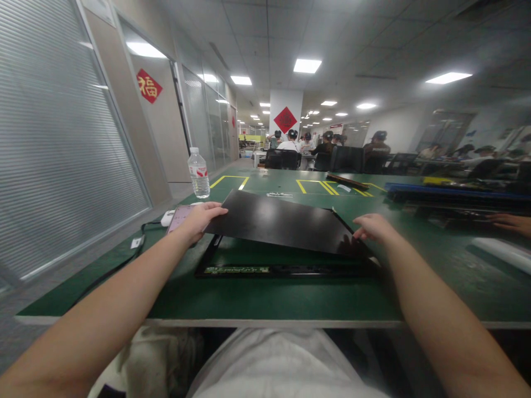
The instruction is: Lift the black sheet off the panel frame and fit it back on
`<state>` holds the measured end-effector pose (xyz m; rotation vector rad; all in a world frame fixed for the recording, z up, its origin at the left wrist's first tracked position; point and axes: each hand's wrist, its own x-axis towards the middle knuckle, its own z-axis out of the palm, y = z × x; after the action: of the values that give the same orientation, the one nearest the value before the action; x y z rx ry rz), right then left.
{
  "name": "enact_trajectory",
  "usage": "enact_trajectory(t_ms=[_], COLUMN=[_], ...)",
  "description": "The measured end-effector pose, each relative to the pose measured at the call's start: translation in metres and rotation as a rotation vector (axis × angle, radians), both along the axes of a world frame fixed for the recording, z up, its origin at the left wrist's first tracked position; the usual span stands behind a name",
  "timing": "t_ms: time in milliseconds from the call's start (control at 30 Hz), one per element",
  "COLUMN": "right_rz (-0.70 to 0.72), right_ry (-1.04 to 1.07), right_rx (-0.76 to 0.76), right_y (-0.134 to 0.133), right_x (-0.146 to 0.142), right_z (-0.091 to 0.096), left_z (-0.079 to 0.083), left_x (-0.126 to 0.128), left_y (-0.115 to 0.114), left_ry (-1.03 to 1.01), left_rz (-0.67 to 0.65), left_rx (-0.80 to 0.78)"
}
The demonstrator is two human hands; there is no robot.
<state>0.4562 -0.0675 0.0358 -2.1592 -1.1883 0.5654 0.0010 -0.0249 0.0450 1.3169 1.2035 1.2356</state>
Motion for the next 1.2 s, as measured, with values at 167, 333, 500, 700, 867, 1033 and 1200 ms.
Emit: enact_trajectory(t_ms=[167, 333, 500, 700, 867, 1033, 1200], right_rz=[-0.003, 0.023, 0.05, 0.068, 0.086, 0.103, 0.1], right_ry=[-0.018, -0.068, -0.106, -0.138, -0.175, -0.217, -0.231], right_rx=[-0.038, -0.051, -0.04, -0.044, -0.049, -0.057, -0.057], right_y=[0.0, 0.001, 0.003, 0.006, 0.008, 0.006, 0.005], right_x=[0.0, 0.003, 0.005, 0.008, 0.01, 0.008, 0.006], right_z=[0.002, 0.0, -0.003, -0.006, -0.008, -0.007, -0.006], left_z=[-0.002, -0.001, 0.0, -0.006, -0.015, -0.016, -0.014], left_x=[0.001, 0.002, 0.002, 0.002, -0.001, -0.002, -0.002], left_y=[0.001, 0.0, -0.002, 0.001, 0.007, 0.007, 0.005], left_ry=[0.035, 0.121, 0.172, 0.201, 0.213, 0.278, 0.349], left_rz=[-0.014, 0.007, 0.028, 0.009, -0.017, -0.009, -0.038], left_rx=[0.012, 0.003, -0.007, 0.004, -0.102, -0.088, -0.077])
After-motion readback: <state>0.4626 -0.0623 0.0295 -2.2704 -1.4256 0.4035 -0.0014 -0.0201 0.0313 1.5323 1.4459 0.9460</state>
